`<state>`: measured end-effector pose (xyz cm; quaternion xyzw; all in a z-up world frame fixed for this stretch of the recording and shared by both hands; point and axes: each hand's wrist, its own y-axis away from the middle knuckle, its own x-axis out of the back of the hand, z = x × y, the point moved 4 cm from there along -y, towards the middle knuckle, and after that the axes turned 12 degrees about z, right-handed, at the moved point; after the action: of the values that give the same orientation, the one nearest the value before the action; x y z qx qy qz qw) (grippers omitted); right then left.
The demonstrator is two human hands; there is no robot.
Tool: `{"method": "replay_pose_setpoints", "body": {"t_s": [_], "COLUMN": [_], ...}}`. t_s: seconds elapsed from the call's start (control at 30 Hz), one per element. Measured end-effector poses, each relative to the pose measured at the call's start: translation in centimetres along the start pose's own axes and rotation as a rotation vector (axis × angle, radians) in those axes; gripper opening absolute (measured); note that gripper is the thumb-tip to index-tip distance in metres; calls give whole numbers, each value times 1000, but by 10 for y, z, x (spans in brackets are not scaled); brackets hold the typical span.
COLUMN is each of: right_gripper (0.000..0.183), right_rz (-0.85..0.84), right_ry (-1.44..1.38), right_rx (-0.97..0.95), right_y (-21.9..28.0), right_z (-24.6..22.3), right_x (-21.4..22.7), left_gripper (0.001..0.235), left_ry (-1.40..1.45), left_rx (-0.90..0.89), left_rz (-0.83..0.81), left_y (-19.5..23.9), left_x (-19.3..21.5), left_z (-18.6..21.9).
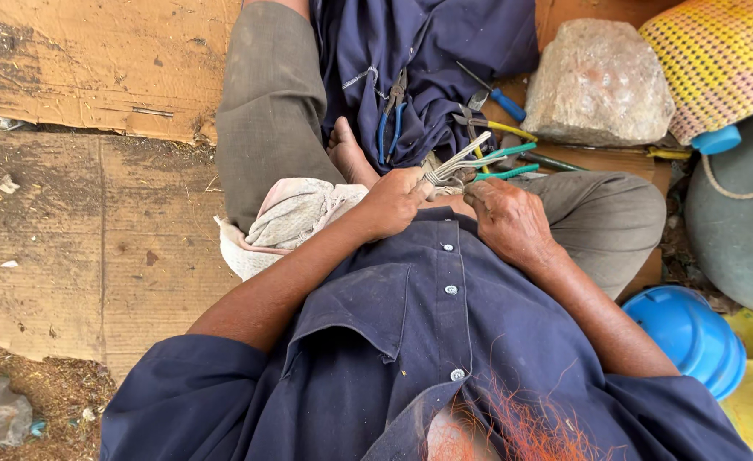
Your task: The person sits on the ground and twists a bundle of thin metal wires together by hand. They use pliers to grip and tighten the twisted section, then use a hammer to flatten the twisted end. The person continues to twist and adjust the wires throughout the clip.
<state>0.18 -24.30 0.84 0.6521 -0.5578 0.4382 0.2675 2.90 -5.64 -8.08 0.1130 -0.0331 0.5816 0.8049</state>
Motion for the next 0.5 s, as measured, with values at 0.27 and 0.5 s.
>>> {"method": "replay_pose_setpoints", "body": {"t_s": [0.27, 0.5], "right_gripper": [16, 32], "right_rz": [-160, -389], "right_ry": [236, 251], "right_rx": [123, 232], "right_y": [-15, -98], "right_z": [-37, 20], "right_x": [36, 44], "left_gripper": [17, 25], "left_ry": [-614, -691], "left_rx": [-156, -428], "left_rz": [60, -55], "left_y": [9, 8], "left_x": [3, 10], "left_z": [36, 60]}}
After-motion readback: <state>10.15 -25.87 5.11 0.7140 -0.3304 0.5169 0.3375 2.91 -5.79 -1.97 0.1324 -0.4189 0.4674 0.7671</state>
